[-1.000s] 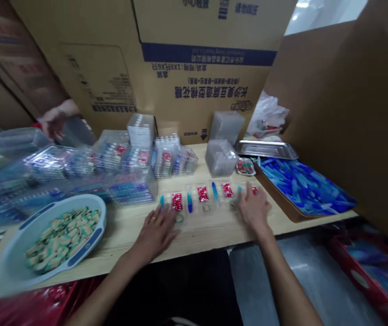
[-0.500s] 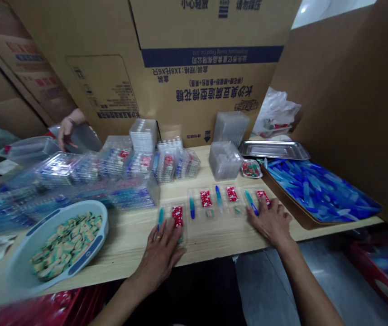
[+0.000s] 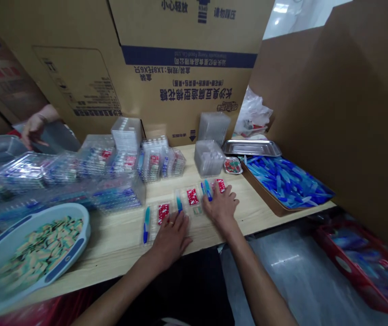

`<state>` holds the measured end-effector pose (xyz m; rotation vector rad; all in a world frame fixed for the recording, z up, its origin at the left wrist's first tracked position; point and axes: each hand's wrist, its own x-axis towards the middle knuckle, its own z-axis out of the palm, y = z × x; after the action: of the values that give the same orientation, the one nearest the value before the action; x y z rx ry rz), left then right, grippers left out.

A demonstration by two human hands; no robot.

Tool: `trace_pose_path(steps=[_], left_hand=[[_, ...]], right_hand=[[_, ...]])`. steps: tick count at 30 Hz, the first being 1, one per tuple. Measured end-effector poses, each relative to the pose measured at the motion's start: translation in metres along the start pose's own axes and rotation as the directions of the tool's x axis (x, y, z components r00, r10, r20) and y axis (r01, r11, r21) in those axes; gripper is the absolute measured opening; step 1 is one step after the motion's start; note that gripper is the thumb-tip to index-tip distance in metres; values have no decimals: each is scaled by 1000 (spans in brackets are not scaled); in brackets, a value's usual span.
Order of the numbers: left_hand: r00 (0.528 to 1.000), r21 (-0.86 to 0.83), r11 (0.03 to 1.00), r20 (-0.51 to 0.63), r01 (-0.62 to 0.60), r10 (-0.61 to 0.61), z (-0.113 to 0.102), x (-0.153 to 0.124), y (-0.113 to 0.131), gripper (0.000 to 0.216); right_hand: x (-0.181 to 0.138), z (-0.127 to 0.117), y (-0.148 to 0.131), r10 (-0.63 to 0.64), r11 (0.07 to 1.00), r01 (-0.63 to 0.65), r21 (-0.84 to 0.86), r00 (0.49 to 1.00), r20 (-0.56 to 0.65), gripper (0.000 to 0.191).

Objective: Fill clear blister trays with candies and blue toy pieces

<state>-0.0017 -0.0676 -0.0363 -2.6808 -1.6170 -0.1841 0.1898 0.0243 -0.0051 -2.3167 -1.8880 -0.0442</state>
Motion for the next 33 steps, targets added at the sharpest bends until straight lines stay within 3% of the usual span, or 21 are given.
trace_pose_path(steps=[5, 11, 16, 20, 24, 26, 29, 33], left_hand=[[1000, -6, 1000, -26, -13, 13, 3, -19, 2, 57], [999, -39, 999, -30, -30, 29, 4, -27, -4, 56], [986, -88, 995, -166, -37, 22, -6, -41, -4, 45], [950, -126, 990, -296, 67, -102, -18, -65, -20, 37], [877, -179, 953, -376, 246, -298, -17, -84, -41, 33], [864, -198, 935, -365, 293, -348, -14, -85, -44, 32], [887, -201, 926, -279, 319, -367, -12, -77, -36, 40], [919, -214, 914, -120, 346, -376, -15, -60, -20, 71]], right_hand=[[-1, 11, -10, -60, 996, 62, -66, 998, 33, 72], [6, 1, 7, -104, 989, 128, -69, 956, 273, 84], [6, 2, 15, -127, 986, 143, -81, 976, 178, 81], [6, -3, 19, -89, 996, 91, -1, 978, 186, 80], [-13, -15, -11, -121, 991, 107, 75, 968, 219, 79], [-30, -18, -37, -175, 984, 163, 73, 959, 224, 79], [-53, -17, -70, -204, 979, 199, 42, 958, 202, 81], [-64, -14, -82, -222, 975, 222, 18, 960, 170, 85]])
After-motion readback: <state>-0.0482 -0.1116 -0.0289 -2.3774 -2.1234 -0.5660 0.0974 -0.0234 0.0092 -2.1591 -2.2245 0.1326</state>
